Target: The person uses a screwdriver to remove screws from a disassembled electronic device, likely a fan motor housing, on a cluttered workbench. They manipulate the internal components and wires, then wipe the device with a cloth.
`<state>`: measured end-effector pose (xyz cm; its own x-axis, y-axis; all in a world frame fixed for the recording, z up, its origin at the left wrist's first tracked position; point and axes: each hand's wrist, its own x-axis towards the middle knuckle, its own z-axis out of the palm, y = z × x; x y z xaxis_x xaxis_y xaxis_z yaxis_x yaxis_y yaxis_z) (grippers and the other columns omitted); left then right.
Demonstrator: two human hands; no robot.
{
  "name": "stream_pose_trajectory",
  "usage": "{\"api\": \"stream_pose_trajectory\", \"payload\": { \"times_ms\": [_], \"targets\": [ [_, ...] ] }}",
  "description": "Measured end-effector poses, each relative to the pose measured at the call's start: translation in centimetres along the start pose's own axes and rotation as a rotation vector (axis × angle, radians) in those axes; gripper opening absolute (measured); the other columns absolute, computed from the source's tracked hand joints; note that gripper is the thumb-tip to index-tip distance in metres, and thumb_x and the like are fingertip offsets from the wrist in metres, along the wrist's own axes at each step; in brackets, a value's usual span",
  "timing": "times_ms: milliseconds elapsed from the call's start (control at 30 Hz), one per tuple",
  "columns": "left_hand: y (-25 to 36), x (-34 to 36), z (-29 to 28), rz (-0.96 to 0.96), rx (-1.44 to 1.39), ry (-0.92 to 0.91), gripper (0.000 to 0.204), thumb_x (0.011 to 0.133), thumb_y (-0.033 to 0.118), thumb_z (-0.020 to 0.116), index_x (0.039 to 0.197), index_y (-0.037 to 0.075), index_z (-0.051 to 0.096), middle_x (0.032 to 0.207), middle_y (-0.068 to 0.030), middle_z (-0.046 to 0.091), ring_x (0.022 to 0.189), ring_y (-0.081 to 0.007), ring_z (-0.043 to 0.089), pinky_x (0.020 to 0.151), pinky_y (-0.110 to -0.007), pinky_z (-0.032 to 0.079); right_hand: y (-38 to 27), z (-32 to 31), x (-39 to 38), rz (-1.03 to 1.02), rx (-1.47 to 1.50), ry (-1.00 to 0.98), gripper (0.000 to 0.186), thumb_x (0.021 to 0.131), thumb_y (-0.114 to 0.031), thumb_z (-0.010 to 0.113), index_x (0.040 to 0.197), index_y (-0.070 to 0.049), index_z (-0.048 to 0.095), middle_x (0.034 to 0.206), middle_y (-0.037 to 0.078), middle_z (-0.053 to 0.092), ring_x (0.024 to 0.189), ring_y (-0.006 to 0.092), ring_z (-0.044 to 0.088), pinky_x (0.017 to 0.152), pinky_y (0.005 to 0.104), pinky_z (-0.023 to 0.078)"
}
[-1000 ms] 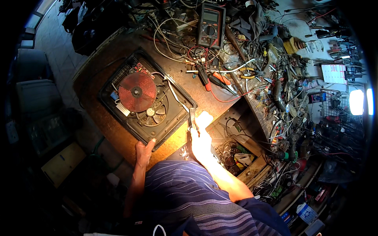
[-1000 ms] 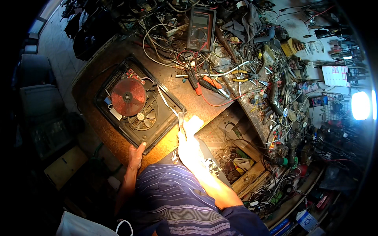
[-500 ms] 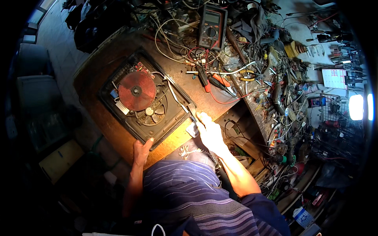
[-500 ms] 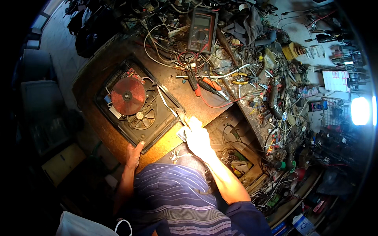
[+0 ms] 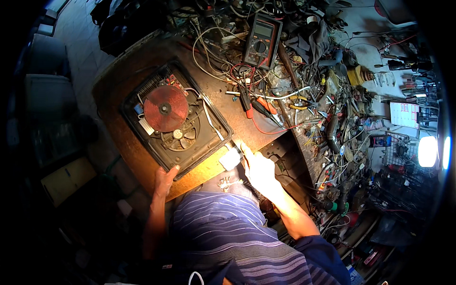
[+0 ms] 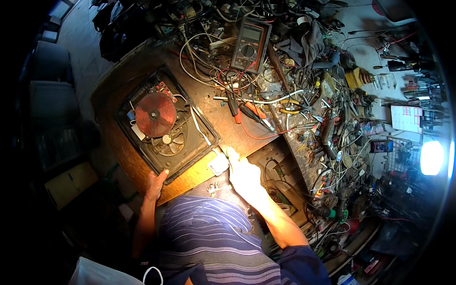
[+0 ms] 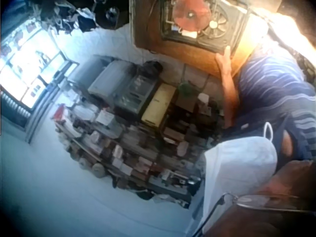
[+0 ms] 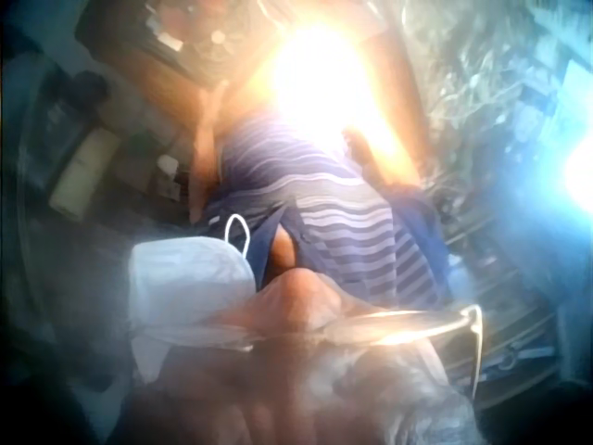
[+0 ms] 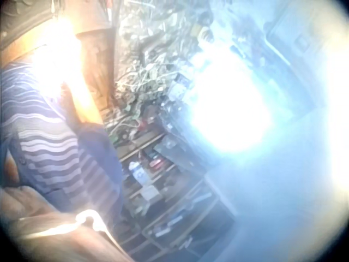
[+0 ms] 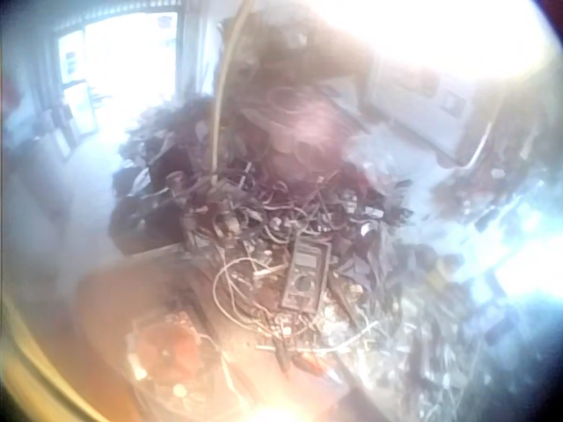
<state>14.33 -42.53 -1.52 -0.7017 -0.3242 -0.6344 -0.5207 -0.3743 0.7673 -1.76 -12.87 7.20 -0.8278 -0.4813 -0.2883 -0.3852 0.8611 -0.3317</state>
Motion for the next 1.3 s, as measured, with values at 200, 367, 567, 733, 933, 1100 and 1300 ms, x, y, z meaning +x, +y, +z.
{"api": "stream_pose_trajectory", "payload": {
  "times_ms": [200, 367, 567, 733, 933, 1100, 1300],
  "targets": [
    [-0.3, -0.1, 0.1, 0.001, -0.013, 0.025, 0.027, 0.092, 0.006, 0.069, 0.118, 0.001, 0.068, 0.111, -0.0019, 0.071, 0.097, -0.0104, 0.064, 0.088, -0.028, 0.05, 0.8, -0.2, 1.0, -0.027, -0.08, -0.004, 0.05, 0.095, -0.018, 0.058, 0.144, -0.012, 0.052, 0.081, 0.017, 0.063, 0.059, 0.0328, 0.066, 0.054, 0.0445, 0.054],
    [0.3, 0.0, 0.0, -0.01, 0.018, 0.001, 0.028, 0.092, 0.009, 0.069, 0.119, 0.002, 0.068, 0.112, -0.0022, 0.07, 0.098, -0.011, 0.064, 0.09, -0.029, 0.05, 0.7, -1.0, 1.9, -0.052, -0.102, -0.027, 0.056, 0.089, -0.016, 0.063, 0.144, -0.011, 0.053, 0.083, 0.018, 0.064, 0.062, 0.0321, 0.067, 0.056, 0.0433, 0.054],
    [0.0, -0.1, -0.2, -0.012, -0.001, -0.007, 0.03, 0.091, 0.01, 0.07, 0.119, 0.001, 0.069, 0.108, -0.0025, 0.071, 0.096, -0.0115, 0.064, 0.088, -0.029, 0.051, 0.9, -0.6, 2.7, -0.087, -0.131, -0.002, 0.064, 0.081, -0.012, 0.068, 0.144, -0.013, 0.056, 0.078, 0.015, 0.061, 0.057, 0.0309, 0.064, 0.052, 0.0415, 0.051],
    [-0.1, 0.1, -0.4, -0.009, 0.06, 0.026, 0.027, 0.09, 0.01, 0.07, 0.116, 0.001, 0.071, 0.105, -0.0025, 0.071, 0.092, -0.0114, 0.064, 0.084, -0.029, 0.051, -0.1, -0.5, 6.0, -0.117, -0.159, -0.001, 0.063, 0.081, -0.011, 0.066, 0.143, -0.013, 0.057, 0.08, 0.017, 0.063, 0.061, 0.0326, 0.067, 0.055, 0.0425, 0.054],
    [-0.2, 0.1, -0.6, -0.022, 0.059, 0.018, 0.025, 0.089, 0.008, 0.071, 0.113, 0.001, 0.072, 0.102, -0.0013, 0.072, 0.088, -0.0099, 0.063, 0.079, -0.028, 0.052, -1.3, -0.8, 10.3, -0.18, -0.138, 0.03, 0.06, 0.082, -0.008, 0.062, 0.142, -0.012, 0.058, 0.079, 0.018, 0.064, 0.062, 0.0347, 0.068, 0.058, 0.0441, 0.055],
    [0.3, -0.1, -0.4, -0.03, 0.017, 0.008, 0.024, 0.089, 0.006, 0.07, 0.112, -0.001, 0.073, 0.104, -0.0019, 0.072, 0.089, -0.0096, 0.064, 0.08, -0.028, 0.052, -3.3, -1.8, 14.2, -0.207, -0.124, 0.019, 0.055, 0.085, -0.007, 0.058, 0.14, -0.011, 0.059, 0.083, 0.021, 0.068, 0.069, 0.0377, 0.071, 0.062, 0.0465, 0.057],
    [0.8, 0.0, -0.2, -0.048, 0.009, -0.013, 0.028, 0.089, 0.005, 0.07, 0.116, -0.002, 0.071, 0.108, -0.004, 0.072, 0.093, -0.0126, 0.065, 0.084, -0.03, 0.053, -5.5, -2.9, 18.3, -0.268, -0.202, -0.028, 0.046, 0.087, -0.009, 0.061, 0.132, -0.002, 0.062, 0.08, 0.024, 0.069, 0.074, 0.0369, 0.073, 0.063, 0.0452, 0.059]
  ]
}}
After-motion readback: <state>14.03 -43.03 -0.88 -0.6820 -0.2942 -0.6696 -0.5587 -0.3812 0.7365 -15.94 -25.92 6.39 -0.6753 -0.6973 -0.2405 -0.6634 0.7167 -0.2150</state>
